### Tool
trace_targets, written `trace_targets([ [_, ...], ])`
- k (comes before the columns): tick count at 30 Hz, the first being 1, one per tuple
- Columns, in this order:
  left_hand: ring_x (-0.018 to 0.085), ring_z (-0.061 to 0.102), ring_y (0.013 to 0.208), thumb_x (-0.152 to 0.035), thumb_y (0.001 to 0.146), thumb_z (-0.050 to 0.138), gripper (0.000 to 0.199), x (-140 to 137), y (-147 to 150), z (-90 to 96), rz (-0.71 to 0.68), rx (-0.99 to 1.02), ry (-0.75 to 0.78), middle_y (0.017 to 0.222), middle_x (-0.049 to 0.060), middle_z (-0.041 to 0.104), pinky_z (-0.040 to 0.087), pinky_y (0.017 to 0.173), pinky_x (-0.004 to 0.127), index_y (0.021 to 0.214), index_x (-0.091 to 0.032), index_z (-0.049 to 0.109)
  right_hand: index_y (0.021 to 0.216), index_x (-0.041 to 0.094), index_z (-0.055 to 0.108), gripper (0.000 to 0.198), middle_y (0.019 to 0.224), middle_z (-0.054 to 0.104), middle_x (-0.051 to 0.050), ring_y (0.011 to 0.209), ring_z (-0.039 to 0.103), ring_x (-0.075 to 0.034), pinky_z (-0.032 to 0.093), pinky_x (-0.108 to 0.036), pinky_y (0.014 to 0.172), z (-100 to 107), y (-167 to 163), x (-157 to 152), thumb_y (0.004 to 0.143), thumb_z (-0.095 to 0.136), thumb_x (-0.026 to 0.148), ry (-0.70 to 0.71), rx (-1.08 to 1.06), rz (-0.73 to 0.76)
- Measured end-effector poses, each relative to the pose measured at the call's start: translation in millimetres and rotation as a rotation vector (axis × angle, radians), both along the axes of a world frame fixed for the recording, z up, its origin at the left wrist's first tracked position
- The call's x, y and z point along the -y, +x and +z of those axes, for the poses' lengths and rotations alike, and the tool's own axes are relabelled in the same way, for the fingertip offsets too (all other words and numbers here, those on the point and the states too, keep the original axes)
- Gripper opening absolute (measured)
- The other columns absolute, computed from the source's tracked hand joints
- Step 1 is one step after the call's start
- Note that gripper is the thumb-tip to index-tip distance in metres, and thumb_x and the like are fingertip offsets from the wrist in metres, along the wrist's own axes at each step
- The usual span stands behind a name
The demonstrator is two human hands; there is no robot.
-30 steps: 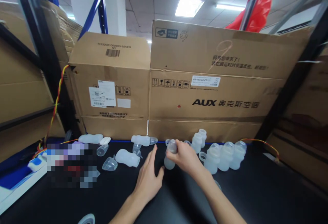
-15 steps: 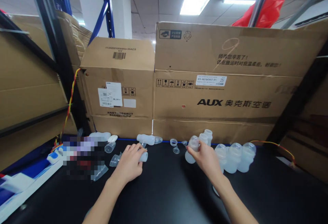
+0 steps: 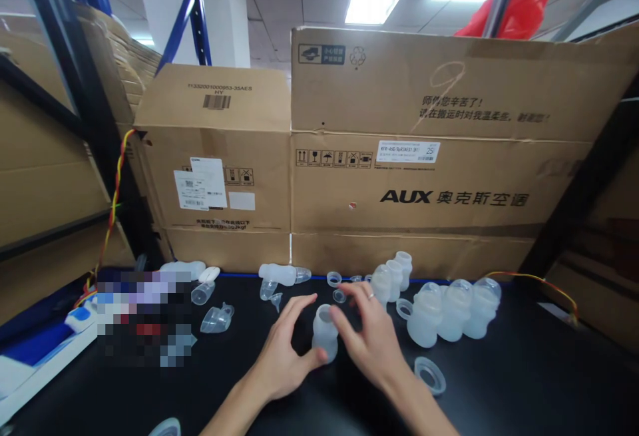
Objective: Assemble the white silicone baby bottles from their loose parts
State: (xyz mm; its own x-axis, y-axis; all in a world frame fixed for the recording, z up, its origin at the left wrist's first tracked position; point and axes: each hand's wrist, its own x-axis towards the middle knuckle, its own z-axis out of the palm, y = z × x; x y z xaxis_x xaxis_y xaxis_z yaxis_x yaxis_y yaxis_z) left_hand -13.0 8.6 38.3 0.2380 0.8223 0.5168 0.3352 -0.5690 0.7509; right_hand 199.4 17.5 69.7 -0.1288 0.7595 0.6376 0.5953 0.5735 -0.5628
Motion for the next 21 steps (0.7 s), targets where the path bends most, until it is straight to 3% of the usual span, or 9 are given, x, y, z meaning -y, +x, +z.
trace_targets([
  [3, 0.033, 0.059, 0.129, -0.041, 0.1, 0.052, 0.037, -9, -21, 4.5, 0.304, -0.232, 0.16, 0.134, 0.011, 0.066, 0.045, 0.111, 0.056, 0.131, -0.028, 0.066, 0.125, 0.025, 0.062, 0.037, 0.111, 0.073, -0.006, 0.094, 0.071, -0.022, 0.057, -0.033, 0.084, -15, -14, 5, 0.096, 0.063, 0.049, -0.11, -0.005, 0.115],
  [5, 0.036, 0.055, 0.132, -0.03, 0.095, 0.057, 0.032, -17, -33, 4.6, 0.556, -0.408, 0.219, 0.136, 0.013, 0.065, 0.043, 0.111, 0.059, 0.124, -0.025, 0.07, 0.129, 0.025, 0.06, 0.043, 0.11, 0.074, -0.006, 0.088, 0.071, -0.021, 0.057, -0.031, 0.079, -21, -19, 6, 0.095, 0.064, 0.051, -0.194, -0.04, 0.138],
  [7, 0.039, 0.048, 0.139, -0.021, 0.087, 0.062, 0.033, -23, -40, 3.0, 0.684, -0.553, 0.242, 0.144, 0.014, 0.06, 0.04, 0.113, 0.06, 0.119, -0.023, 0.072, 0.134, 0.024, 0.058, 0.049, 0.113, 0.074, -0.007, 0.087, 0.071, -0.021, 0.057, -0.031, 0.077, -23, -20, 8, 0.094, 0.065, 0.052, -0.244, -0.049, 0.153],
  [10, 0.038, 0.049, 0.138, -0.013, 0.086, 0.058, 0.028, -27, -44, 3.2, 0.629, -0.621, 0.191, 0.135, 0.012, 0.068, 0.035, 0.115, 0.059, 0.107, -0.023, 0.074, 0.138, 0.024, 0.055, 0.056, 0.115, 0.074, -0.007, 0.09, 0.071, -0.022, 0.056, -0.033, 0.08, -20, -21, 9, 0.092, 0.068, 0.054, -0.268, -0.004, 0.16],
  [14, 0.029, 0.068, 0.106, -0.015, 0.092, 0.053, 0.021, -26, -40, 8.2, 0.508, -0.581, 0.127, 0.102, 0.006, 0.078, 0.044, 0.105, 0.051, 0.099, -0.024, 0.071, 0.141, 0.024, 0.052, 0.068, 0.12, 0.073, -0.009, 0.1, 0.07, -0.026, 0.053, -0.038, 0.089, -4, -13, 7, 0.086, 0.074, 0.057, -0.222, 0.103, 0.141],
  [17, 0.023, 0.071, 0.089, -0.024, 0.099, 0.05, 0.023, -25, -35, 7.2, 0.476, -0.543, 0.076, 0.098, 0.004, 0.077, 0.054, 0.085, 0.038, 0.113, -0.023, 0.068, 0.118, 0.023, 0.065, 0.042, 0.107, 0.074, -0.007, 0.094, 0.07, -0.025, 0.05, -0.035, 0.083, 22, 12, 6, 0.092, 0.067, 0.056, -0.231, 0.221, 0.121],
  [19, 0.018, 0.072, 0.083, -0.03, 0.103, 0.047, 0.029, -24, -32, 4.6, 0.438, -0.531, 0.043, 0.098, 0.002, 0.076, 0.055, 0.076, 0.031, 0.123, -0.025, 0.066, 0.096, 0.025, 0.067, 0.023, 0.091, 0.074, -0.003, 0.082, 0.069, -0.022, 0.047, -0.032, 0.073, 37, 38, 7, 0.093, 0.067, 0.048, -0.363, 0.342, 0.077],
  [21, 0.018, 0.071, 0.082, -0.035, 0.103, 0.047, 0.029, -23, -32, 3.1, 0.4, -0.55, 0.026, 0.098, 0.001, 0.076, 0.054, 0.077, 0.03, 0.119, -0.027, 0.07, 0.093, 0.027, 0.067, 0.018, 0.087, 0.072, -0.001, 0.082, 0.069, -0.023, 0.044, -0.032, 0.07, 44, 64, 10, 0.081, 0.079, 0.033, -0.538, 0.477, -0.082],
])
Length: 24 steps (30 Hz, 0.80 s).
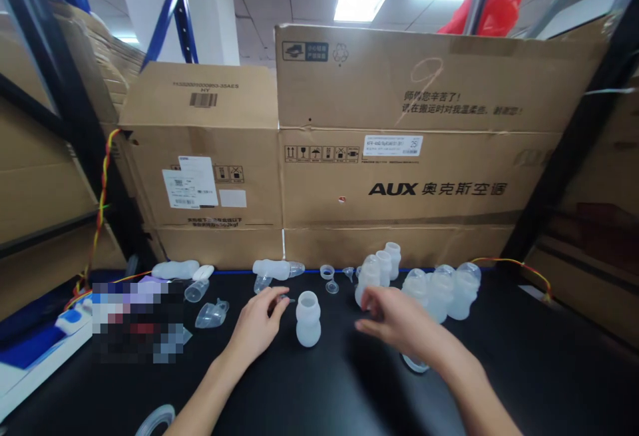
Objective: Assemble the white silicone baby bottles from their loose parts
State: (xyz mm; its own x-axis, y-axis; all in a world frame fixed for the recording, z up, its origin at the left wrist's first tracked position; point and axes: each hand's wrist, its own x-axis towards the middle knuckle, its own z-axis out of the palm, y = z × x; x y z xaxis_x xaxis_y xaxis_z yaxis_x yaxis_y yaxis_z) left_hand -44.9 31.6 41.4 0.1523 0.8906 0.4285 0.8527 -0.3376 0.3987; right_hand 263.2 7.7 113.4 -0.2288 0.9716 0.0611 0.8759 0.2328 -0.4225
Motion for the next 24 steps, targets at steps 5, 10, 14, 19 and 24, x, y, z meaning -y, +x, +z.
trace_targets([
  [5, 0.027, 0.066, 0.1, -0.038, 0.091, 0.065, 0.029, 5, -5, 5.6, 0.014, -0.065, -0.005, 0.108, 0.006, 0.073, 0.046, 0.092, 0.043, 0.115, -0.025, 0.076, 0.081, 0.024, 0.064, 0.045, 0.082, 0.068, -0.004, 0.082, 0.072, -0.033, 0.043, -0.034, 0.064, -20, 38, 3, 0.045, 0.083, 0.003, -0.171, 0.172, -0.26],
  [10, 0.028, 0.066, 0.095, -0.024, 0.082, 0.069, 0.014, 6, -9, 9.8, 0.079, -0.032, -0.017, 0.098, 0.006, 0.075, 0.046, 0.089, 0.044, 0.093, -0.023, 0.077, 0.079, 0.025, 0.066, 0.043, 0.079, 0.066, -0.001, 0.08, 0.069, -0.028, 0.046, -0.031, 0.063, -34, 34, 1, 0.046, 0.071, -0.003, -0.202, 0.109, -0.167],
  [14, 0.025, 0.068, 0.083, -0.018, 0.078, 0.069, 0.014, 3, -8, 9.2, 0.11, 0.085, -0.006, 0.086, 0.002, 0.077, 0.048, 0.083, 0.039, 0.088, -0.025, 0.075, 0.117, 0.029, 0.07, 0.041, 0.104, 0.069, -0.002, 0.092, 0.066, -0.02, 0.052, -0.031, 0.083, -23, 7, 6, 0.077, 0.07, 0.018, -0.136, -0.141, 0.106],
  [19, 0.019, 0.07, 0.082, -0.037, 0.093, 0.06, 0.02, 7, -1, 24.4, 0.051, 0.306, 0.115, 0.093, 0.003, 0.078, 0.055, 0.079, 0.032, 0.101, -0.024, 0.072, 0.108, 0.024, 0.072, 0.027, 0.098, 0.07, -0.002, 0.086, 0.063, -0.019, 0.051, -0.03, 0.079, -16, -37, 16, 0.091, 0.069, 0.045, -0.104, -0.586, 0.339],
  [24, 0.016, 0.061, 0.069, -0.032, 0.09, 0.066, 0.01, 33, 9, 47.4, -0.11, 0.371, 0.451, 0.076, 0.0, 0.065, 0.051, 0.069, 0.03, 0.092, -0.022, 0.068, 0.09, 0.023, 0.069, 0.029, 0.086, 0.071, 0.002, 0.081, 0.06, -0.017, 0.047, -0.027, 0.075, -39, -59, 19, 0.073, 0.089, 0.036, -0.116, -0.563, 0.345],
])
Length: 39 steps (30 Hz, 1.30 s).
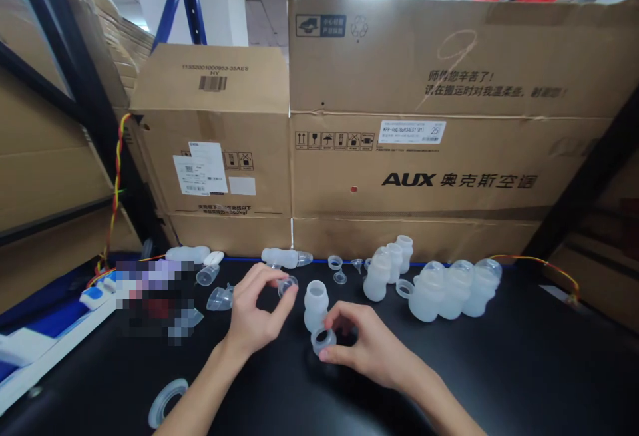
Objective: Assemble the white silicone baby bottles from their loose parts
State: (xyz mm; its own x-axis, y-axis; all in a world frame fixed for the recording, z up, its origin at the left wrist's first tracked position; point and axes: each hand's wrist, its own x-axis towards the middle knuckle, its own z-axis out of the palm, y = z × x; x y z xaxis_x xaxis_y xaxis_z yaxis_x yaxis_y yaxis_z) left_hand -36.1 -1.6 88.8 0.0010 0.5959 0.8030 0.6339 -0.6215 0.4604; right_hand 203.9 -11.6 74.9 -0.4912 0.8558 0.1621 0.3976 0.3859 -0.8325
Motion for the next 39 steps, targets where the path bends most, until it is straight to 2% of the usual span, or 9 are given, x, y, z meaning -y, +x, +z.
trace_targets([
  [3, 0.012, 0.049, 0.05, -0.027, 0.084, 0.072, 0.01, 12, 7, 2.4, -0.109, -0.134, 0.058, 0.057, -0.008, 0.046, 0.042, 0.058, 0.027, 0.093, -0.023, 0.071, 0.091, 0.024, 0.07, 0.026, 0.092, 0.073, 0.001, 0.084, 0.063, -0.019, 0.046, -0.029, 0.079, -16, -6, -3, 0.073, 0.088, 0.032, 0.085, 0.112, -0.038],
  [7, 0.011, 0.044, 0.047, -0.036, 0.082, 0.073, 0.014, 18, 21, -5.8, -0.235, -0.343, -0.343, 0.05, -0.01, 0.039, 0.037, 0.058, 0.026, 0.091, -0.025, 0.076, 0.097, 0.024, 0.069, 0.019, 0.095, 0.072, -0.002, 0.088, 0.065, -0.021, 0.047, -0.032, 0.082, -21, 4, -13, 0.08, 0.077, 0.024, 0.18, 0.261, -0.134],
  [11, 0.011, 0.043, 0.049, -0.045, 0.079, 0.078, 0.023, 18, 42, -18.1, -0.292, -0.421, -0.73, 0.051, -0.01, 0.045, 0.033, 0.058, 0.025, 0.094, -0.028, 0.079, 0.113, 0.023, 0.065, 0.034, 0.105, 0.072, -0.003, 0.085, 0.065, -0.018, 0.051, -0.03, 0.08, -5, 25, -21, 0.08, 0.072, 0.02, 0.074, 0.102, -0.118],
  [14, 0.011, 0.044, 0.05, -0.052, 0.068, 0.087, 0.035, 16, 49, -22.3, -0.306, -0.435, -0.849, 0.054, -0.011, 0.047, 0.027, 0.054, 0.025, 0.091, -0.027, 0.077, 0.122, 0.023, 0.064, 0.045, 0.108, 0.072, -0.002, 0.09, 0.066, -0.018, 0.054, -0.032, 0.085, 10, 33, -17, 0.079, 0.076, 0.024, -0.041, -0.045, 0.023],
  [18, 0.01, 0.037, 0.054, -0.056, 0.046, 0.098, 0.068, 9, 36, -18.7, -0.389, -0.366, -0.943, 0.059, -0.013, 0.041, 0.024, 0.051, 0.024, 0.099, -0.023, 0.071, 0.12, 0.026, 0.071, 0.05, 0.11, 0.074, -0.002, 0.097, 0.066, -0.021, 0.053, -0.034, 0.09, 11, 30, -11, 0.071, 0.081, 0.018, -0.094, 0.021, 0.122],
  [21, 0.01, 0.027, 0.056, -0.05, 0.056, 0.096, 0.075, 8, 26, -14.4, -0.458, -0.267, -0.939, 0.06, -0.015, 0.029, 0.023, 0.053, 0.023, 0.12, -0.024, 0.065, 0.119, 0.026, 0.074, 0.051, 0.113, 0.073, -0.003, 0.097, 0.068, -0.022, 0.052, -0.033, 0.087, 2, 26, -11, 0.07, 0.084, 0.019, -0.077, 0.103, 0.144],
  [25, 0.009, 0.025, 0.052, -0.045, 0.085, 0.075, 0.026, 14, 32, -11.2, -0.411, -0.301, -0.833, 0.055, -0.013, 0.026, 0.024, 0.056, 0.025, 0.101, -0.024, 0.076, 0.105, 0.026, 0.079, 0.038, 0.098, 0.071, 0.001, 0.088, 0.064, -0.019, 0.05, -0.027, 0.079, -5, 24, -13, 0.069, 0.083, 0.016, 0.0, 0.218, 0.155],
  [33, 0.011, 0.045, 0.052, -0.029, 0.088, 0.068, 0.015, 22, 51, -16.7, -0.29, -0.433, -0.747, 0.052, -0.007, 0.047, 0.03, 0.06, 0.026, 0.083, -0.028, 0.083, 0.096, 0.025, 0.079, 0.034, 0.09, 0.064, 0.004, 0.081, 0.06, -0.016, 0.045, -0.024, 0.072, -12, 23, -16, 0.064, 0.09, 0.025, -0.002, 0.252, 0.134],
  [39, 0.012, 0.05, 0.056, -0.023, 0.087, 0.067, 0.018, 28, 60, -31.4, -0.175, -0.324, -0.566, 0.056, -0.005, 0.044, 0.033, 0.06, 0.026, 0.076, -0.025, 0.08, 0.077, 0.021, 0.073, 0.022, 0.081, 0.06, 0.005, 0.067, 0.052, -0.012, 0.036, -0.023, 0.058, -8, 15, -8, 0.06, 0.086, 0.025, 0.022, 0.372, 0.089],
])
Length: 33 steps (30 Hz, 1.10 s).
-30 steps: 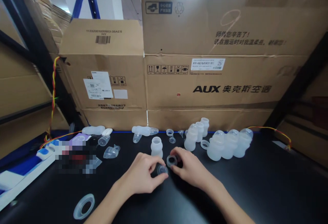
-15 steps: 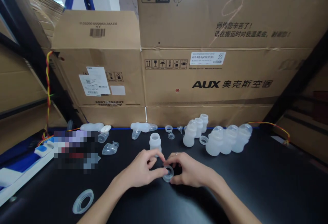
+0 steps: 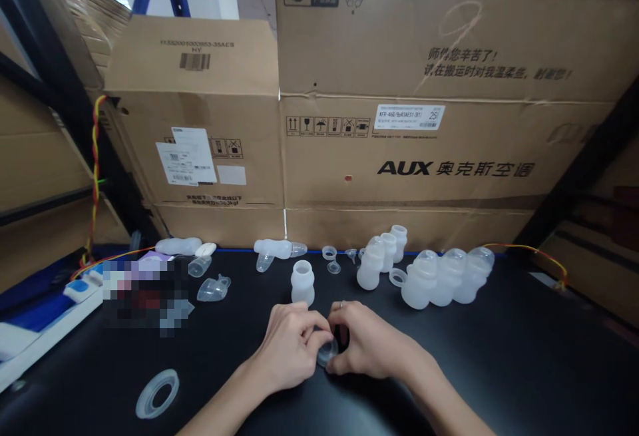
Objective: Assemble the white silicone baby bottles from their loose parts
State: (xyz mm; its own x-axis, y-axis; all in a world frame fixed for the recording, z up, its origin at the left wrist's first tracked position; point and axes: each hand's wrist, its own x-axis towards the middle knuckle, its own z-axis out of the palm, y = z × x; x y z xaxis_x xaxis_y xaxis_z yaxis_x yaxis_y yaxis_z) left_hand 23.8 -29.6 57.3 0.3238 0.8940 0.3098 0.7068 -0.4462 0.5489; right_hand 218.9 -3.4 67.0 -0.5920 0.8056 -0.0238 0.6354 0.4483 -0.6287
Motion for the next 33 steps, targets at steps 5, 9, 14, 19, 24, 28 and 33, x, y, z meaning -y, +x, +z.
trace_targets([
  [5, 0.01, 0.046, 0.05, -0.021, 0.09, 0.065, 0.016, -2, -5, -1.9, -0.065, 0.151, 0.178, 0.057, -0.007, 0.04, 0.034, 0.054, 0.024, 0.077, -0.023, 0.075, 0.084, 0.024, 0.077, 0.029, 0.082, 0.064, 0.004, 0.07, 0.057, -0.014, 0.039, -0.024, 0.061, -1, 3, 1, 0.059, 0.089, 0.028, 0.002, -0.025, -0.026],
  [9, 0.016, 0.054, 0.068, -0.022, 0.086, 0.072, 0.013, -22, -20, -0.2, 0.16, 0.361, 0.61, 0.073, -0.003, 0.052, 0.044, 0.067, 0.028, 0.097, -0.022, 0.066, 0.1, 0.025, 0.079, 0.041, 0.091, 0.068, 0.001, 0.074, 0.062, -0.017, 0.046, -0.026, 0.066, 1, 8, -3, 0.061, 0.091, 0.03, -0.067, -0.107, -0.056],
  [14, 0.025, 0.069, 0.103, -0.034, 0.082, 0.078, 0.047, -46, -29, -17.8, 0.219, 0.392, 0.309, 0.114, 0.007, 0.07, 0.054, 0.092, 0.041, 0.12, -0.024, 0.054, 0.113, 0.026, 0.074, 0.039, 0.103, 0.065, -0.001, 0.085, 0.065, -0.018, 0.052, -0.031, 0.077, 12, 7, -7, 0.075, 0.083, 0.029, -0.104, -0.466, -0.111],
  [19, 0.023, 0.069, 0.1, -0.022, 0.082, 0.071, 0.034, -36, -25, -19.1, 0.036, 0.294, 0.217, 0.108, 0.003, 0.071, 0.054, 0.092, 0.038, 0.114, -0.027, 0.059, 0.122, 0.026, 0.069, 0.038, 0.111, 0.062, -0.003, 0.087, 0.062, -0.017, 0.054, -0.034, 0.081, 10, 2, -13, 0.085, 0.077, 0.03, 0.044, -0.734, -0.182],
  [24, 0.025, 0.069, 0.106, -0.028, 0.083, 0.075, 0.039, -27, -28, -8.4, -0.086, 0.441, 0.084, 0.117, 0.006, 0.071, 0.054, 0.095, 0.037, 0.121, -0.028, 0.07, 0.121, 0.027, 0.069, 0.04, 0.11, 0.062, -0.004, 0.088, 0.062, -0.018, 0.054, -0.035, 0.082, 1, 7, -17, 0.084, 0.081, 0.037, 0.017, -0.742, -0.136],
  [28, 0.021, 0.071, 0.078, -0.047, 0.079, 0.079, 0.05, -34, -34, -14.9, -0.203, 0.83, -0.462, 0.1, 0.008, 0.078, 0.056, 0.071, 0.029, 0.121, -0.021, 0.074, 0.127, 0.031, 0.066, 0.043, 0.118, 0.064, -0.007, 0.098, 0.062, -0.023, 0.052, -0.037, 0.087, -6, 11, -20, 0.089, 0.076, 0.05, 0.102, -0.764, -0.005],
  [33, 0.014, 0.064, 0.056, -0.046, 0.072, 0.08, 0.046, -46, -41, -28.9, -0.346, 1.16, -0.967, 0.073, 0.016, 0.077, 0.042, 0.051, 0.018, 0.088, -0.003, 0.078, 0.125, 0.034, 0.07, 0.05, 0.117, 0.064, -0.007, 0.098, 0.063, -0.024, 0.051, -0.039, 0.086, -6, 5, -17, 0.085, 0.076, 0.062, -0.029, -0.814, 0.112],
])
